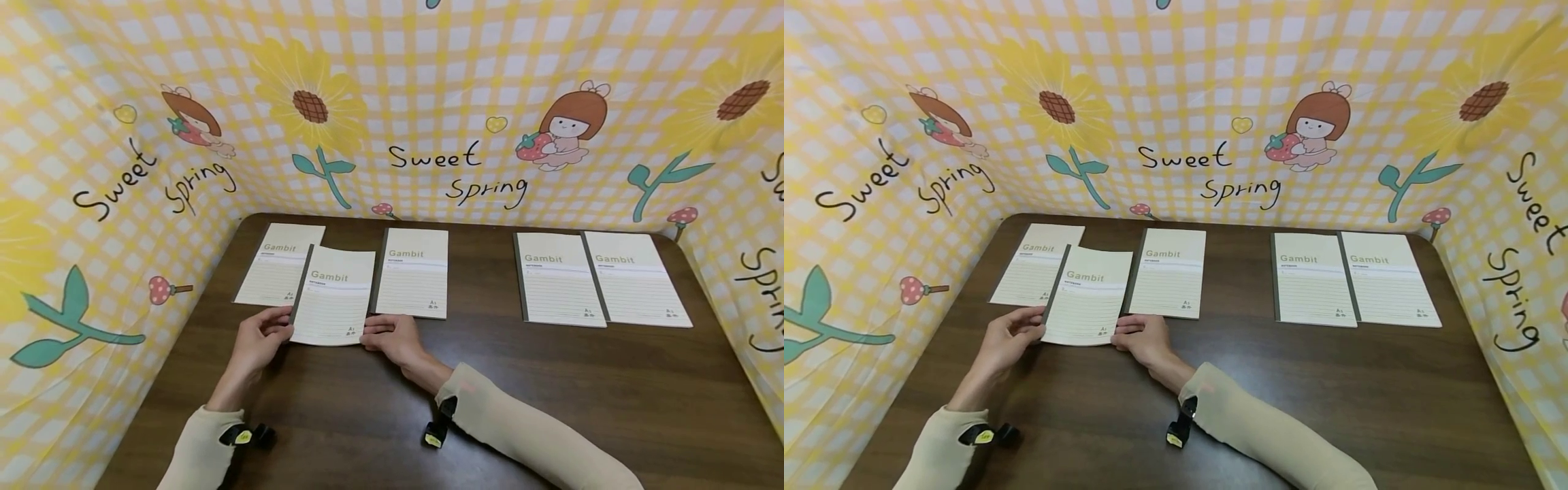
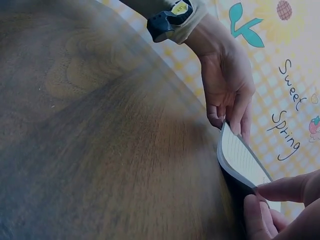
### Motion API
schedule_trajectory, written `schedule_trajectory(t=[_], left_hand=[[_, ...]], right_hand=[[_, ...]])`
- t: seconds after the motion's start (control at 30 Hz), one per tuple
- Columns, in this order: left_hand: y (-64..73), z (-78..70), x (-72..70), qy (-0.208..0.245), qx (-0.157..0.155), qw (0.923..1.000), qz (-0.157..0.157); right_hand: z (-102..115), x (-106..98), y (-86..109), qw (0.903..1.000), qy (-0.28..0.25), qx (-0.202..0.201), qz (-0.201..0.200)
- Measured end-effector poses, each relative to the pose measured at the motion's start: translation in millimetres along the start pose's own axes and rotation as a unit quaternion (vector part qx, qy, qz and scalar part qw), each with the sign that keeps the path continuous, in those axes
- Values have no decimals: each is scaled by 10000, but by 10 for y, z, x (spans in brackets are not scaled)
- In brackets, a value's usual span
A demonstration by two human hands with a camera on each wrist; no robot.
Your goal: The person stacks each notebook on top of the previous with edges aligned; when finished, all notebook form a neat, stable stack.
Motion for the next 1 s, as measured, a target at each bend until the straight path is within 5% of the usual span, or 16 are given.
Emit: schedule_trajectory(t=[0.5, 1.0], left_hand=[[33, -24, 20, 936, 163, 9955, 10], [-162, -253, 509, 1265, 444, 9905, 300]], right_hand=[[73, -43, -4, 9997, -32, -244, 89], [245, -534, 44, 9977, 101, -403, -537]])
Point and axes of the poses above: each hand's wrist, its own y-axis away from the middle knuckle, its own x-axis out of the palm, z = x × y, the point moved 4 cm from there along -y, towards the middle knuckle, and after that the axes turned 3 degrees about z, right-handed, at the moved point
